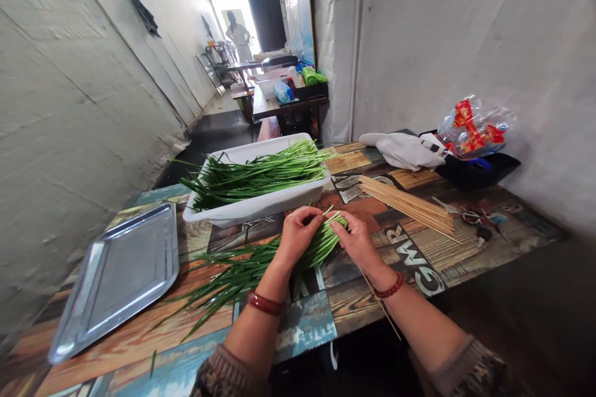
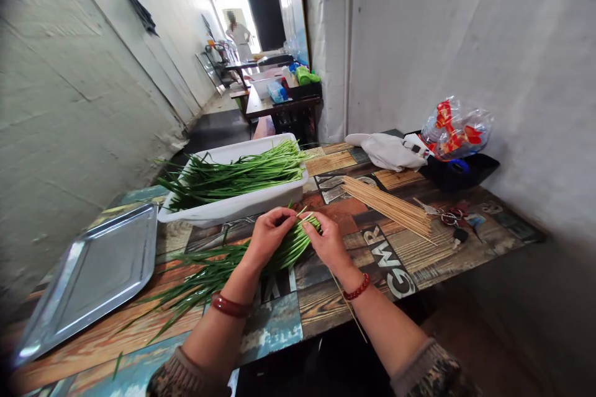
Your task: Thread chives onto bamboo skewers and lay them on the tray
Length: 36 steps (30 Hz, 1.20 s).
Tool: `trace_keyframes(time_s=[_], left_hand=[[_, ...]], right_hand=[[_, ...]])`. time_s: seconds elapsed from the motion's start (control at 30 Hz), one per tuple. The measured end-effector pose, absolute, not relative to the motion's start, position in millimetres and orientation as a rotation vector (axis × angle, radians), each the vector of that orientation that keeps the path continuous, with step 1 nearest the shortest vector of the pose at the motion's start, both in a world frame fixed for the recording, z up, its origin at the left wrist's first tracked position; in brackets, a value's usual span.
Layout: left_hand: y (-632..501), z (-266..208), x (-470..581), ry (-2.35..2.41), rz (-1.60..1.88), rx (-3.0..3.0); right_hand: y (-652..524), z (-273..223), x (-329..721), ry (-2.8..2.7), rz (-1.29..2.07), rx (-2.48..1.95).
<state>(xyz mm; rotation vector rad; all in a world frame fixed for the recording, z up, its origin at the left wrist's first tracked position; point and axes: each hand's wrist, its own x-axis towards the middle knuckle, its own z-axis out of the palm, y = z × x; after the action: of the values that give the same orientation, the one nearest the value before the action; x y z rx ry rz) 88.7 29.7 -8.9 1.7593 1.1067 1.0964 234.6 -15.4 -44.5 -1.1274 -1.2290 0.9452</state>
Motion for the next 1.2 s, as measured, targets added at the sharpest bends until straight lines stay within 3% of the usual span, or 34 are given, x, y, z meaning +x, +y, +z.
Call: trace_keyframes(time_s=[1.2], left_hand=[[27.2, -0.4, 89.2, 1.105, 1.089, 2.055]], right_hand=[[-15.5, -45.5, 236.5, -1.263, 0.890, -1.209]])
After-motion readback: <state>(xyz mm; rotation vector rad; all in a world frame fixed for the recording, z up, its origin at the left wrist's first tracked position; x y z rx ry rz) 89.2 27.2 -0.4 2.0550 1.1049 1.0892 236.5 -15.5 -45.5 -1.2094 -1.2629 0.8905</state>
